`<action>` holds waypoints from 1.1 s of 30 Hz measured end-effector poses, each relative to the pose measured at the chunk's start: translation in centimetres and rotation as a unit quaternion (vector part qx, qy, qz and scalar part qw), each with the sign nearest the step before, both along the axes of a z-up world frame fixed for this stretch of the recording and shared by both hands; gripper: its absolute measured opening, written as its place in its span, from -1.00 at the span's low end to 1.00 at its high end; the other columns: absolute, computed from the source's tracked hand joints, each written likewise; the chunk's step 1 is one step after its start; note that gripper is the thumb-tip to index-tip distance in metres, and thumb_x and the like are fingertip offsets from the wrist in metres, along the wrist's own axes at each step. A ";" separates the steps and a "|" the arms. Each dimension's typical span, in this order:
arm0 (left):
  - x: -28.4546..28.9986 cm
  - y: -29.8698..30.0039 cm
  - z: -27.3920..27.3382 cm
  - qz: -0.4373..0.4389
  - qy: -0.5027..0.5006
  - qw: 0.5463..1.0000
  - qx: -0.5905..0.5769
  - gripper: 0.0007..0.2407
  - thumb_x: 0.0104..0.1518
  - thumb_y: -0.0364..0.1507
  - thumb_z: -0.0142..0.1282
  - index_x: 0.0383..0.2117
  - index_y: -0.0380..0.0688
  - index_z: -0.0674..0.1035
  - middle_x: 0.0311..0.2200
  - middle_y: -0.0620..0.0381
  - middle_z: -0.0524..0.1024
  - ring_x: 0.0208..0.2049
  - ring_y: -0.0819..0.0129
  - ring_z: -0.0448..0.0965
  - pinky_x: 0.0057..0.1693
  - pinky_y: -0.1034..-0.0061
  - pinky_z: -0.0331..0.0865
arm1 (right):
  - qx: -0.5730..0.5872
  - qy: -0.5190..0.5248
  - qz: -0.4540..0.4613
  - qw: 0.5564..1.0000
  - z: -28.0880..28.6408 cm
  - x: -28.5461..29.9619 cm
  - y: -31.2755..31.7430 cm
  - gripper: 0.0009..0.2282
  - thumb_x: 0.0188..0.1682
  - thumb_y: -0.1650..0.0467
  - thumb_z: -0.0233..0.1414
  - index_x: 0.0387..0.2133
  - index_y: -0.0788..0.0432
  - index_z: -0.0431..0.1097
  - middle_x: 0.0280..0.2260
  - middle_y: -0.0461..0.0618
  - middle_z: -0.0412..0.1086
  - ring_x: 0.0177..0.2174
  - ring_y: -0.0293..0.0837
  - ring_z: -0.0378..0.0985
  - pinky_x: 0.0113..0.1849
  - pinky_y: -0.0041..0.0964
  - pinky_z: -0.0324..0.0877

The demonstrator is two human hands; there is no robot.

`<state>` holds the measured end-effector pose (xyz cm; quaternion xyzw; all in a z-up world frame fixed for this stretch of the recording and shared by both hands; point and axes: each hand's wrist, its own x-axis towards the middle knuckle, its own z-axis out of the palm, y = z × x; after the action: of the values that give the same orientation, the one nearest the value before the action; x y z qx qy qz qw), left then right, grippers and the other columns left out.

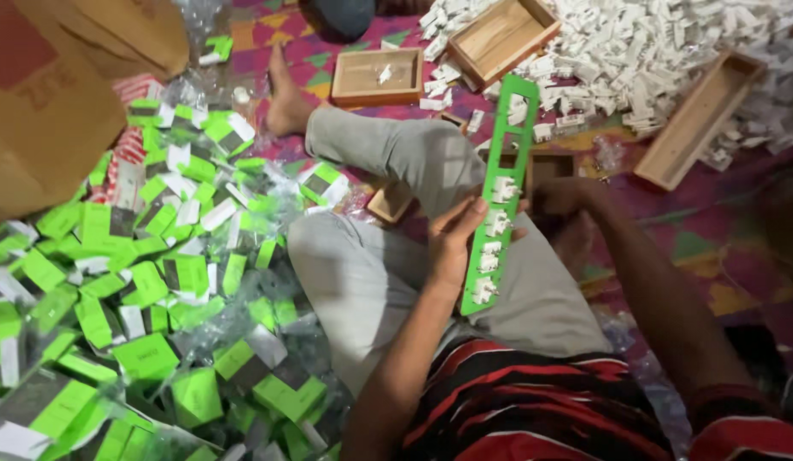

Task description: The person sits on the floor and assembles small white electrical components onto a green plastic strip. They pick up the components and fasteners from wooden trays and the floor, attaching them one by one to the strip.

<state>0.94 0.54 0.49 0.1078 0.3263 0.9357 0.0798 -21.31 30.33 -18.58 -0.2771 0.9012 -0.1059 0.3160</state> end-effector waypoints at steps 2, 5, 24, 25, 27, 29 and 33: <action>0.0 -0.6 0.3 -0.045 0.008 0.999 0.019 -0.67 0.39 -0.46 -0.01 0.18 -0.50 0.44 0.08 -0.24 0.52 0.12 -0.05 0.56 0.10 0.06 0.59 | -0.034 -0.018 0.010 0.999 0.6 0.1 -0.9 -0.72 -0.13 0.36 0.06 -0.18 0.22 0.55 -0.22 0.19 0.61 -0.21 0.07 0.65 -0.12 -0.05 0.47; 0.4 -0.9 0.1 -0.063 0.016 0.998 0.027 -0.66 0.38 -0.50 -0.02 0.23 -0.45 0.41 0.10 -0.23 0.50 0.10 -0.11 0.57 0.06 0.05 0.59 | -0.169 -0.069 0.030 0.983 1.1 1.7 -0.9 -0.65 -0.21 0.43 0.04 -0.11 0.25 0.50 -0.14 0.18 0.58 -0.12 0.06 0.60 -0.07 -0.08 0.42; -0.2 -0.4 -0.3 -0.088 0.021 0.996 0.010 -0.69 0.41 -0.51 -0.03 0.20 -0.50 0.45 0.09 -0.25 0.52 0.08 -0.11 0.59 0.01 0.10 0.62 | -0.108 0.074 -0.059 0.990 5.8 5.8 -0.5 -0.78 -0.23 0.34 0.21 -0.32 0.14 0.62 -0.35 0.15 0.60 -0.35 0.10 0.67 -0.22 -0.07 0.50; -0.2 -0.4 -0.3 -0.090 0.022 0.996 0.013 -0.69 0.41 -0.51 -0.02 0.20 -0.50 0.45 0.09 -0.25 0.52 0.08 -0.11 0.59 0.02 0.09 0.62 | -0.099 0.079 -0.064 0.990 5.6 5.7 -0.4 -0.78 -0.20 0.35 0.21 -0.30 0.14 0.62 -0.34 0.16 0.60 -0.34 0.10 0.66 -0.21 -0.06 0.50; -0.2 -0.5 -0.4 -0.095 0.022 0.995 0.013 -0.68 0.41 -0.50 -0.03 0.20 -0.49 0.44 0.08 -0.26 0.52 0.09 -0.12 0.59 0.03 0.07 0.62 | -0.082 0.090 -0.074 0.990 5.4 5.6 -0.3 -0.79 -0.15 0.36 0.19 -0.25 0.14 0.61 -0.30 0.18 0.59 -0.31 0.12 0.65 -0.20 -0.05 0.50; -0.3 -0.4 -0.5 -0.100 0.016 0.995 0.006 -0.68 0.40 -0.49 -0.03 0.21 -0.48 0.43 0.08 -0.26 0.52 0.09 -0.11 0.58 0.04 0.06 0.62 | -0.165 0.092 -0.059 0.980 5.3 5.7 -0.2 -0.65 -0.29 0.50 0.12 -0.16 0.20 0.54 -0.25 0.18 0.58 -0.26 0.08 0.65 -0.19 -0.06 0.50; -0.6 -0.2 -0.6 -0.110 0.024 0.993 0.025 -0.68 0.41 -0.50 -0.04 0.21 -0.47 0.43 0.09 -0.26 0.51 0.11 -0.12 0.57 0.03 0.04 0.62 | -0.182 0.086 -0.133 0.970 5.7 6.8 -0.4 -0.51 -0.35 0.63 0.07 -0.03 0.27 0.42 -0.20 0.23 0.55 -0.23 0.08 0.64 -0.20 -0.06 0.51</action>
<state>0.31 0.29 -0.16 0.1678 0.2910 0.9261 0.1718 -14.47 29.94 -12.91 -0.2155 0.9192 -0.2855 0.1646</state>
